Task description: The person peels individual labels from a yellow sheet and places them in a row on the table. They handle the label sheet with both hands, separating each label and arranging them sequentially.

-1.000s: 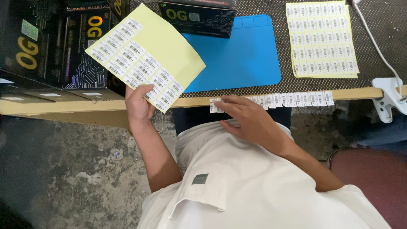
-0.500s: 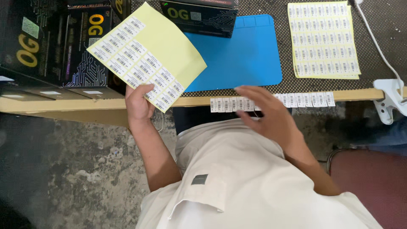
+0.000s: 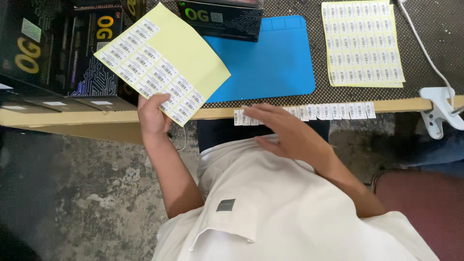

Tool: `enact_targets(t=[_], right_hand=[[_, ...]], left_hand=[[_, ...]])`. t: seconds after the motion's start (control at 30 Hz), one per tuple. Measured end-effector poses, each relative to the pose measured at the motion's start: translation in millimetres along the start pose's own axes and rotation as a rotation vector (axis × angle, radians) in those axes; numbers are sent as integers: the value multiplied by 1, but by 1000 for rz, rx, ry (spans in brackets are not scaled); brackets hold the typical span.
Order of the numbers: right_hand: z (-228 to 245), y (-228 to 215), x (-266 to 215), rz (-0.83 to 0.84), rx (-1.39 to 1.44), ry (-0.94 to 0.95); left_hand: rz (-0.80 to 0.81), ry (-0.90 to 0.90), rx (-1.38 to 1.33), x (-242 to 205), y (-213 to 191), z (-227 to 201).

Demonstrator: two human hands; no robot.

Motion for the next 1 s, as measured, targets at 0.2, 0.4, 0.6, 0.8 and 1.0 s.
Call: enact_targets(t=[0.2, 0.4, 0.6, 0.8, 1.0], right_hand=[[-24, 26, 3, 51, -107, -23], [-18, 17, 7, -47, -100, -56], [-20, 22, 6, -3, -108, -54], [-18, 9, -2, -62, 3, -13], [-28, -12, -13, -268, 179, -94]], left_hand=[[-21, 13, -15, 0, -2, 5], [-10, 19, -24, 0, -6, 7], [-24, 27, -16, -1, -6, 8], [-53, 30, -103, -4, -14, 13], [186, -75, -89, -15, 32, -11]])
Point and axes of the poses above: each hand's wrist, its own x-axis towards the middle knuckle, its own y-axis out of the palm, z = x × y, the point moved 3 cm from there along x, towards the middle knuckle, and after that the axes turned 15 degrees about z, right-handed, at the moved point
